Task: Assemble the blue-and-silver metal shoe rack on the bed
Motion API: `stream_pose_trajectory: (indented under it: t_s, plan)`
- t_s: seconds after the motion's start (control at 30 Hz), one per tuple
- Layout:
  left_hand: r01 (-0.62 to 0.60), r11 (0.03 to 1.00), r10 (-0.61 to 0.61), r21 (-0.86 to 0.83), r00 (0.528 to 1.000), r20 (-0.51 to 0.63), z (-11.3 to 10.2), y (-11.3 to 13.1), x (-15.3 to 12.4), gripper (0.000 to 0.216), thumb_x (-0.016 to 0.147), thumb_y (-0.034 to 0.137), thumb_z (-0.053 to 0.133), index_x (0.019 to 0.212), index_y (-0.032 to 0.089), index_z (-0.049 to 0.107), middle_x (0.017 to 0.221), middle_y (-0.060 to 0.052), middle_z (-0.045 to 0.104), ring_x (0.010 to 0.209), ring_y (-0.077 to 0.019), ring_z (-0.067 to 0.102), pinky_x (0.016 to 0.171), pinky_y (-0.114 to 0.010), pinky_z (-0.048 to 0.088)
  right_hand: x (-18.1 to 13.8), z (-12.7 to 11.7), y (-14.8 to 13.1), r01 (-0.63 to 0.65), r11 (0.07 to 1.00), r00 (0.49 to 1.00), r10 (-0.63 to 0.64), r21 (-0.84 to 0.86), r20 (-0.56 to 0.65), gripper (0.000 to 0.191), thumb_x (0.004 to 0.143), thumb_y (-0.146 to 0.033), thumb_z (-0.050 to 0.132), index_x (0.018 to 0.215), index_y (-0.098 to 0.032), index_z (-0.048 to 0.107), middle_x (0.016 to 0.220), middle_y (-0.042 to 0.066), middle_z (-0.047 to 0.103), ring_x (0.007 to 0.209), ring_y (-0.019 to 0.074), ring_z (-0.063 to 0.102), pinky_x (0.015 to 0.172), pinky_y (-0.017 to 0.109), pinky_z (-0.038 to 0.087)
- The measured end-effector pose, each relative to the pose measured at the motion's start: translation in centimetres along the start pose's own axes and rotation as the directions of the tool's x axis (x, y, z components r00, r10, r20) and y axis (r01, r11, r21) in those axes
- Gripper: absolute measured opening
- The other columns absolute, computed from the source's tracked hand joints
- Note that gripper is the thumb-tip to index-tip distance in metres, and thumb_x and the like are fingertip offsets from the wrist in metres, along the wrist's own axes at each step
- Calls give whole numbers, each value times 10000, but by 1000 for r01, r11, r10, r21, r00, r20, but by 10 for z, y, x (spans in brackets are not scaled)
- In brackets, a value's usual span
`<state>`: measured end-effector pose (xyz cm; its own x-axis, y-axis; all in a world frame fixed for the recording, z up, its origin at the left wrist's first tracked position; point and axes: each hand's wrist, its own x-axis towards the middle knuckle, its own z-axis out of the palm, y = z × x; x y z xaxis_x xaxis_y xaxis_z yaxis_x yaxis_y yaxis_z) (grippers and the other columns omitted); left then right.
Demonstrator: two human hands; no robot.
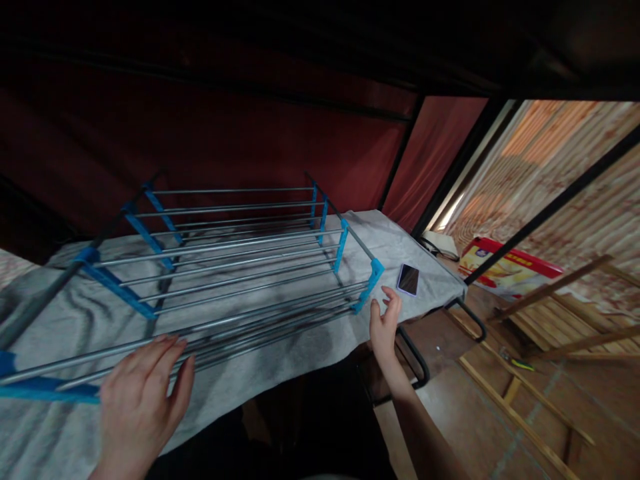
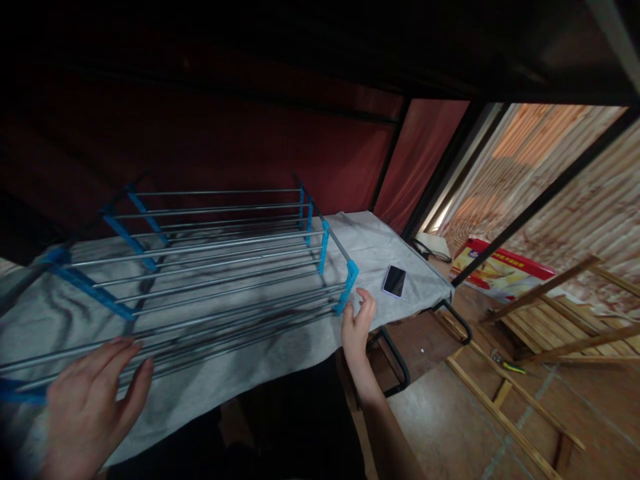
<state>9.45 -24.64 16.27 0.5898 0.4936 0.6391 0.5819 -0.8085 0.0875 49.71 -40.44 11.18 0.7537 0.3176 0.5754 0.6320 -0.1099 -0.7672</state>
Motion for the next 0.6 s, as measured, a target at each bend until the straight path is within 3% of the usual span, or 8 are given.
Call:
stream_pose_trajectory:
  t_s: [0.07,0.2,0.37,0.6]
  plan:
    - [-84,993,86,79,996,-29,4,17,29,741,880,197,614,1526,286,261,1301,-174,578,1242,-361,546,1040,-570,436,12,1,7,-23,999,1000,23,27,2,458,909,-338,487,1348,-208,470,1348,152,520,1294,268,477,1078,501,400]
    - [-240,962,230,133,970,83,16,30,58,539,921,253,594,1426,190,414,1226,-154,654,1107,-318,624,1013,-491,451,23,10,20,-117,982,986,96,151,138,533,888,-363,505,1390,-191,456,1382,159,550,1277,261,538,1083,488,425]
    - [-261,951,241,167,962,131,23,27,69,449,942,275,574,1363,151,477,1153,-137,683,1009,-287,639,958,-439,459,32,19,25,-166,962,957,104,216,270,489,890,-375,522,1339,-182,501,1297,146,636,1185,252,618,1059,474,461]
    - [-292,939,260,182,949,180,24,22,71,337,957,218,524,1286,151,559,1000,-87,699,898,-258,636,839,-404,463,41,21,21,-169,976,949,123,139,292,366,875,-391,518,1180,-201,590,1102,101,694,1024,246,646,933,443,519]
